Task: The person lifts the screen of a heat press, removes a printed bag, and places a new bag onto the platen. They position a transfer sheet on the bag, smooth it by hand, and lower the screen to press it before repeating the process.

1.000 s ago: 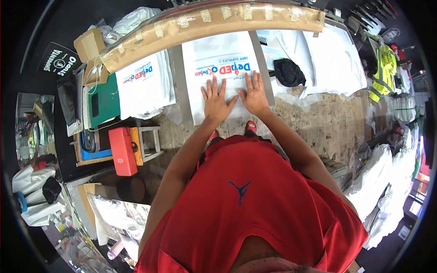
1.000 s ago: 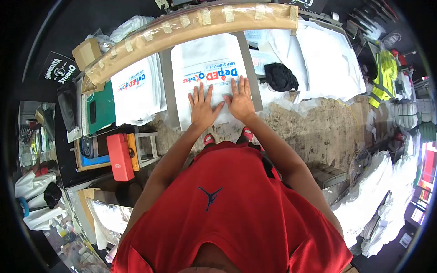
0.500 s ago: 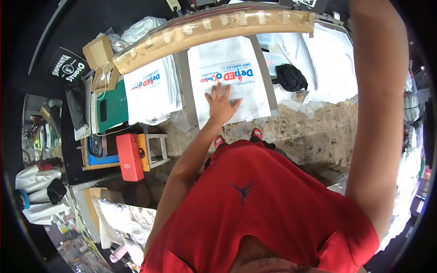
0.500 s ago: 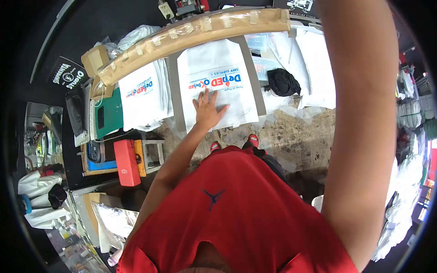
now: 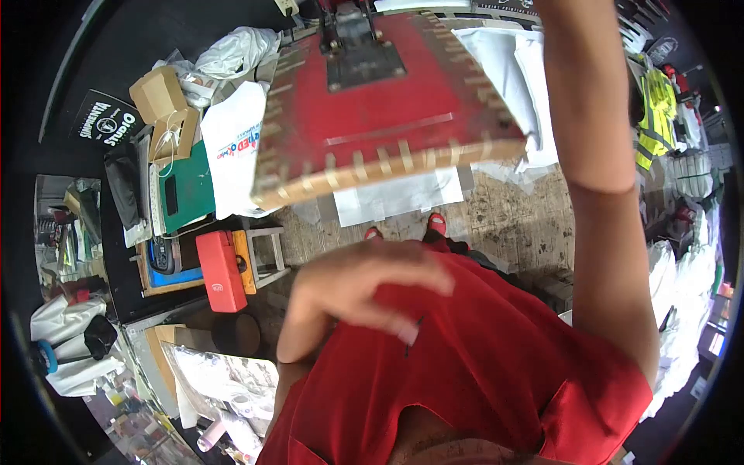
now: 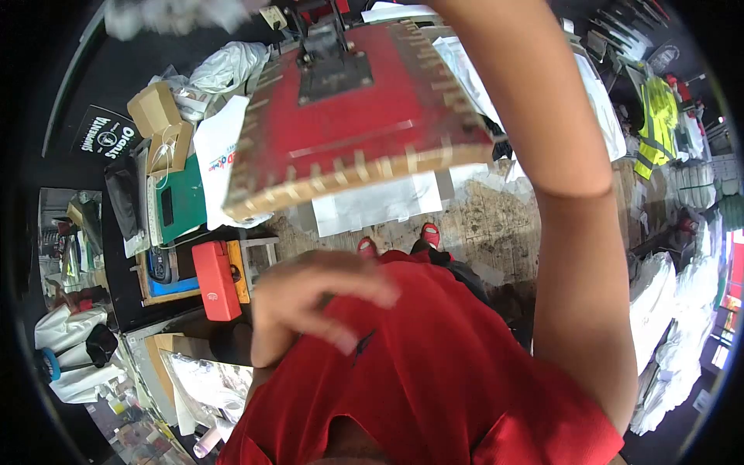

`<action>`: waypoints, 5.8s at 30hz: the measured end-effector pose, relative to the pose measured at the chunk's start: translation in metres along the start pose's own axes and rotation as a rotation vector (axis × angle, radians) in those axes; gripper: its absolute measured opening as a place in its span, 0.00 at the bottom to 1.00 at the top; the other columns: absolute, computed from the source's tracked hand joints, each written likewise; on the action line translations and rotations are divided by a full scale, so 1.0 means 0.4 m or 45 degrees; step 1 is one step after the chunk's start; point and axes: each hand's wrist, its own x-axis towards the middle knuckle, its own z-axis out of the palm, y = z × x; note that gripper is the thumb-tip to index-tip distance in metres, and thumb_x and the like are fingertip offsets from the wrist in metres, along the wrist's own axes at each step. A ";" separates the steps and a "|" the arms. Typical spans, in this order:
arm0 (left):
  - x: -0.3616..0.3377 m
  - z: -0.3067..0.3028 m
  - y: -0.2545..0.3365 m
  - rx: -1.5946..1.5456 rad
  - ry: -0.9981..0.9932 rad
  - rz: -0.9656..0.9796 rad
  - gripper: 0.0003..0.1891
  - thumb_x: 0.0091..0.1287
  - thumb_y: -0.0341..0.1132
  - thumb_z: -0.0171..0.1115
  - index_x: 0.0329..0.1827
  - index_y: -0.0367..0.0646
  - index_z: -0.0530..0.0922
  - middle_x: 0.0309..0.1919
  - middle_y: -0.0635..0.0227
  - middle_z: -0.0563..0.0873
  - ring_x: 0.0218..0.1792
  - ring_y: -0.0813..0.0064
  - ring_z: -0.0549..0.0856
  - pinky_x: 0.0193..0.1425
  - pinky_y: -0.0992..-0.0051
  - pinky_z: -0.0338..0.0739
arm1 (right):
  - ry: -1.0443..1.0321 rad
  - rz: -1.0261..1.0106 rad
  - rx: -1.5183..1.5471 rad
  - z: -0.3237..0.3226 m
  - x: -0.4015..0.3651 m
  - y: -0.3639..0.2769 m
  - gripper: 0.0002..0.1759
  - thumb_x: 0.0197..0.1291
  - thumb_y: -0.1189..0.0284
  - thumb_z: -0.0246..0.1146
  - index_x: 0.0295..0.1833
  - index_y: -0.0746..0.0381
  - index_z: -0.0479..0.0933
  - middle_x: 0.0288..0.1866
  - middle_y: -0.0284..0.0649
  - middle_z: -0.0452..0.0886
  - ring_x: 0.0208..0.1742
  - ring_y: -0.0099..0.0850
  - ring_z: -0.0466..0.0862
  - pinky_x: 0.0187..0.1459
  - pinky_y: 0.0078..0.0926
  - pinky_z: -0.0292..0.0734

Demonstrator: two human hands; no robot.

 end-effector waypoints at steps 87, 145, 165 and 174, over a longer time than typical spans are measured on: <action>0.066 -0.304 -0.565 1.358 1.090 -0.364 0.26 0.62 0.35 0.69 0.65 0.42 0.77 0.61 0.56 0.81 0.60 0.52 0.79 0.68 0.58 0.73 | -0.459 0.805 0.295 0.742 -0.637 -0.172 0.13 0.61 0.64 0.64 0.31 0.62 0.83 0.34 0.46 0.87 0.40 0.45 0.87 0.57 0.41 0.81; 0.086 -0.312 -0.556 1.036 1.466 -1.048 0.47 0.67 0.62 0.63 0.77 0.36 0.56 0.60 0.36 0.75 0.60 0.37 0.79 0.61 0.50 0.78 | -0.465 0.678 0.331 0.734 -0.646 -0.177 0.24 0.64 0.50 0.64 0.35 0.62 0.83 0.39 0.47 0.86 0.46 0.44 0.86 0.50 0.41 0.82; 0.068 -0.402 -0.558 0.097 1.485 -1.231 0.41 0.50 0.57 0.80 0.53 0.25 0.83 0.54 0.46 0.88 0.56 0.61 0.87 0.56 0.61 0.78 | -0.653 0.385 0.177 0.750 -0.658 -0.189 0.35 0.59 0.38 0.63 0.45 0.64 0.80 0.45 0.48 0.86 0.51 0.45 0.86 0.54 0.39 0.82; 0.091 -0.460 -0.504 0.951 0.964 -1.397 0.37 0.53 0.60 0.75 0.51 0.32 0.84 0.50 0.47 0.87 0.52 0.60 0.86 0.58 0.62 0.77 | -0.380 0.335 -0.022 0.633 -0.579 -0.213 0.38 0.59 0.36 0.62 0.42 0.66 0.84 0.41 0.49 0.87 0.42 0.44 0.89 0.46 0.43 0.84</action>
